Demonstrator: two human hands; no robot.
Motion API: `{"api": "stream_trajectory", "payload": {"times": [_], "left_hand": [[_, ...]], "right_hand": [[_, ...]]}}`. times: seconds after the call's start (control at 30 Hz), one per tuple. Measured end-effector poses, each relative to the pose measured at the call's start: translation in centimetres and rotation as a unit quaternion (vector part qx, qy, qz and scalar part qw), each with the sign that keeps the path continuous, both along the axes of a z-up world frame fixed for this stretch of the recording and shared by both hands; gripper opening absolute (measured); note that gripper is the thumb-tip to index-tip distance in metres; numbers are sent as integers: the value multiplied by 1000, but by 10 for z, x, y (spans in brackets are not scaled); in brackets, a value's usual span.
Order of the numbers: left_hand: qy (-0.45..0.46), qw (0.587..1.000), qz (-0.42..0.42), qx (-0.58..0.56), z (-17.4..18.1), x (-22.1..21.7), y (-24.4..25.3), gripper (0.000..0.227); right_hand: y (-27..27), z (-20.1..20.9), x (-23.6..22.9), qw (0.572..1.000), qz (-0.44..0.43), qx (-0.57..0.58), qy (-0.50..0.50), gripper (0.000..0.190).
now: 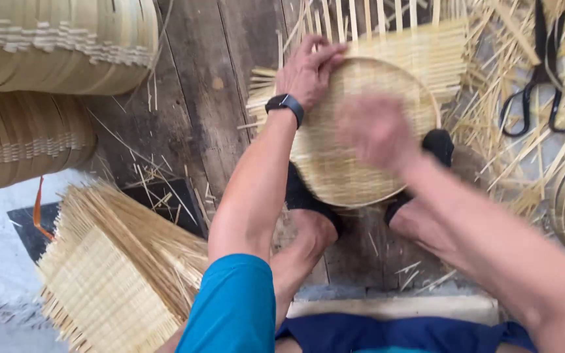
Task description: Weaving and trimming the bottom components of bamboo steamer baskets using strips and wooden molds.
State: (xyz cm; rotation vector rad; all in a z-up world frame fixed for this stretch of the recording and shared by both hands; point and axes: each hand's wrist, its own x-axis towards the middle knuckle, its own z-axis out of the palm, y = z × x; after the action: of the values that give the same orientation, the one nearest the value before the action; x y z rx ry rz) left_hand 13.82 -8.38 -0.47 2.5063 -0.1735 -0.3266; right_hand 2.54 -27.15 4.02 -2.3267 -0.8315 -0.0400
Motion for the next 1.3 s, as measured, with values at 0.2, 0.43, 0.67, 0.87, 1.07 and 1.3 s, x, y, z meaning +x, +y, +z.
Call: {"api": "stream_trajectory", "payload": {"times": [0.2,0.43,0.67,0.87,1.07,1.3], "left_hand": [[-255,959,-115,52,-4,7,0,35],[137,990,6,15,-1,29,-14,47],[240,956,61,-157,-59,58,-5,49],[233,959,87,-140,-37,52,-9,47],[227,961,98,-124,2,47,-13,42],[48,978,203,22,-55,-41,60,67]], "right_hand": [[-30,-48,114,993,-70,-91,-42,21],[-29,-45,115,981,-146,51,113,13],[-66,-39,74,984,-174,22,-40,27],[-77,-68,85,910,-259,109,303,41],[-87,-70,97,842,-285,155,432,61],[-82,-85,88,889,-254,195,326,43]]}}
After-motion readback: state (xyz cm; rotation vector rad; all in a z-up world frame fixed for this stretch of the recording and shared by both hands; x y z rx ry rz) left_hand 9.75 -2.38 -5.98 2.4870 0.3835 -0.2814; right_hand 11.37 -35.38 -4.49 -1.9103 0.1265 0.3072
